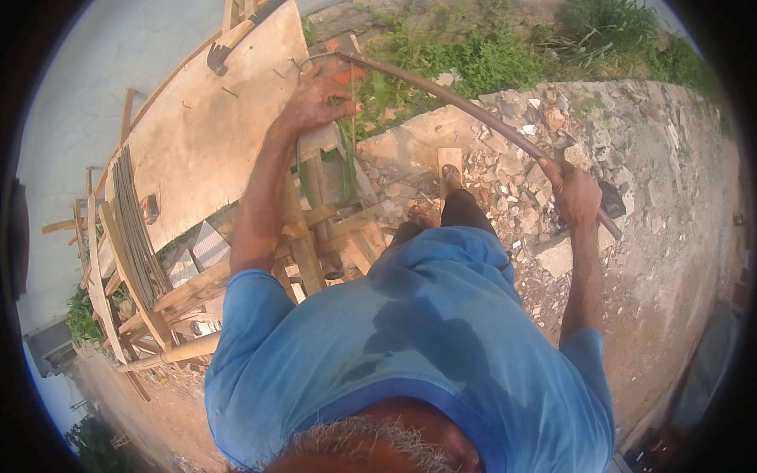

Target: The person repeatedly strikes metal rods against a fixed metal block using a long metal bar to sharpen or shape the rods. The person holds each rod with one hand and swings the bar with the other, striking the rod multiple times before moving to the next one.

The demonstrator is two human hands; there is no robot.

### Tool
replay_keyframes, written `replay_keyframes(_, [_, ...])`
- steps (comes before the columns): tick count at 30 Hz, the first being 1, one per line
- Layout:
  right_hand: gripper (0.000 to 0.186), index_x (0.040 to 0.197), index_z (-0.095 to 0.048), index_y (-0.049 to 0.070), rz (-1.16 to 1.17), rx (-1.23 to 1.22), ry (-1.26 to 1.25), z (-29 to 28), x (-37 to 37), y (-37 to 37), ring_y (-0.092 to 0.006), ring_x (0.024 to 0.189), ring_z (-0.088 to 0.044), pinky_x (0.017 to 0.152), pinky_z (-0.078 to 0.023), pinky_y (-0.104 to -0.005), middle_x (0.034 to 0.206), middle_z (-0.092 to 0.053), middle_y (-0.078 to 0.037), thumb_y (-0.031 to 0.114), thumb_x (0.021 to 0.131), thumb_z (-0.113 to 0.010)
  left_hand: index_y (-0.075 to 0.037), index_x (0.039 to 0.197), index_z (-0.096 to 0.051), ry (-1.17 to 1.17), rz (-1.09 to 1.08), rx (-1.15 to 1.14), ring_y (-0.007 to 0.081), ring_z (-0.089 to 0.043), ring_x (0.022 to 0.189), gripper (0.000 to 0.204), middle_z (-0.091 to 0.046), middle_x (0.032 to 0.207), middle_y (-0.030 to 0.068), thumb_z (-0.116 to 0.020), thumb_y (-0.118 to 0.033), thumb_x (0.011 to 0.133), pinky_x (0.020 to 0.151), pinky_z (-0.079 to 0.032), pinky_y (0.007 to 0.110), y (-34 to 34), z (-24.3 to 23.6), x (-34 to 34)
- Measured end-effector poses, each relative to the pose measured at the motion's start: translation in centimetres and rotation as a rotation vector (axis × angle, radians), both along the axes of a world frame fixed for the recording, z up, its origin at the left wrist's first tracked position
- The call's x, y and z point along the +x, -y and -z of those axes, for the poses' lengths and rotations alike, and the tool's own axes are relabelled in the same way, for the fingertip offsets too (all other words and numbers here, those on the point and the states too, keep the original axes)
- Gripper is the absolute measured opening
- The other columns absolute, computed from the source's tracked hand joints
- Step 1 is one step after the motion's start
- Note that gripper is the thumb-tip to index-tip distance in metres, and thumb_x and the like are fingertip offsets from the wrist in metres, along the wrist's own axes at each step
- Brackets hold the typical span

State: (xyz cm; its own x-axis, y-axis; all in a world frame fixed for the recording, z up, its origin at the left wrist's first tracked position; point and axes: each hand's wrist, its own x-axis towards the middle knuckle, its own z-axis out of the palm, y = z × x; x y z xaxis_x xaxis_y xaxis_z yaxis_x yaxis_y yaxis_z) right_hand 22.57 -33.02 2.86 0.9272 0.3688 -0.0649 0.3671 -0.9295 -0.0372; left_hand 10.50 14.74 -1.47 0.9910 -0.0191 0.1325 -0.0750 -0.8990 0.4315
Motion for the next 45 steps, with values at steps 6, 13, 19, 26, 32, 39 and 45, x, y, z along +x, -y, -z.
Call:
replay_keyframes(6, [0.078, 0.075, -0.065, 0.003, 0.01, -0.011, 0.066, 0.6, -2.1, 0.1, -0.0417, 0.064, -0.064, 0.059, -0.048, -0.0493, 0.061, -0.062, -0.021, 0.075, 0.091, -0.039, -0.015, 0.084, -0.077, -0.073, -0.019, -0.04, 0.0254, -0.061, 0.114, 0.031, -0.074, 0.093, 0.0036, -0.072, -0.045, 0.079, 0.121, -0.017, 0.054, 0.0, -0.4, -0.4])
replay_keyframes(13, [0.076, 0.08, -0.063, 0.002, -0.121, -0.072, -0.092, -1.3, 0.8, 0.4, -0.0438, 0.069, -0.065, 0.061, -0.049, -0.0494, 0.063, -0.061, -0.024, 0.072, 0.093, -0.04, -0.014, 0.086, -0.076, -0.021, -0.076, 0.008, 0.0253, -0.063, 0.11, 0.035, -0.074, 0.091, 0.0038, -0.075, -0.048, 0.078, 0.121, -0.02, 0.053, 0.3, -0.6, -0.3])
replay_keyframes(19, [0.065, 0.084, -0.057, 0.0, -0.278, 0.269, -0.367, -2.2, 3.9, -2.0, -0.0353, 0.058, -0.05, 0.059, -0.04, -0.0464, 0.059, -0.05, -0.017, 0.062, 0.097, -0.047, -0.015, 0.089, -0.077, -0.058, -0.081, 0.073, 0.0235, -0.068, 0.099, 0.056, -0.072, 0.078, 0.007, -0.065, -0.069, 0.079, 0.123, -0.018, 0.049, 0.4, -0.1, -0.1])
replay_keyframes(26, [0.062, 0.09, -0.061, 0.003, -0.182, 0.122, -0.18, -1.8, 0.7, -4.1, -0.0461, 0.07, -0.062, 0.063, -0.045, -0.0534, 0.068, -0.062, -0.023, 0.061, 0.098, -0.042, -0.012, 0.097, -0.077, 0.08, -0.134, 0.003, 0.0262, -0.066, 0.104, 0.054, -0.073, 0.094, 0.0097, -0.062, -0.063, 0.087, 0.116, -0.031, 0.047, -0.4, 1.2, -0.1])
replay_keyframes(32, [0.054, 0.092, -0.063, 0.002, -0.252, 0.107, -0.218, -2.3, 2.1, -3.5, -0.0348, 0.063, -0.064, 0.058, -0.045, -0.0484, 0.063, -0.061, -0.018, 0.055, 0.09, -0.064, -0.009, 0.098, -0.075, 0.44, -0.563, -0.127, 0.0286, -0.065, 0.102, 0.035, -0.07, 0.096, 0.0122, -0.069, -0.041, 0.085, 0.093, -0.047, 0.046, -0.6, 1.2, -1.7])
replay_keyframes(39, [0.037, 0.103, -0.063, 0.0, -0.466, 0.247, -0.468, 1.5, 5.4, -14.6, -0.0304, 0.069, -0.065, 0.066, -0.05, -0.0447, 0.076, -0.065, -0.018, 0.031, 0.085, -0.072, -0.011, 0.096, -0.074, 0.137, -0.851, 0.336, 0.0339, -0.069, 0.084, 0.021, -0.071, 0.085, 0.0134, -0.065, -0.024, 0.082, 0.079, -0.053, 0.047, 1.1, -0.4, -4.4])
replay_keyframes(45, [0.032, 0.102, -0.068, 0.004, -0.399, 0.36, -0.253, 3.7, 4.9, -19.4, -0.0363, 0.075, -0.067, 0.071, -0.051, -0.0469, 0.079, -0.069, -0.02, 0.031, 0.085, -0.065, -0.004, 0.08, -0.072, 0.084, -0.87, 0.281, 0.0343, -0.071, 0.081, 0.016, -0.071, 0.079, 0.0188, -0.062, -0.017, 0.077, 0.078, -0.056, 0.046, 0.8, -0.7, -3.2])
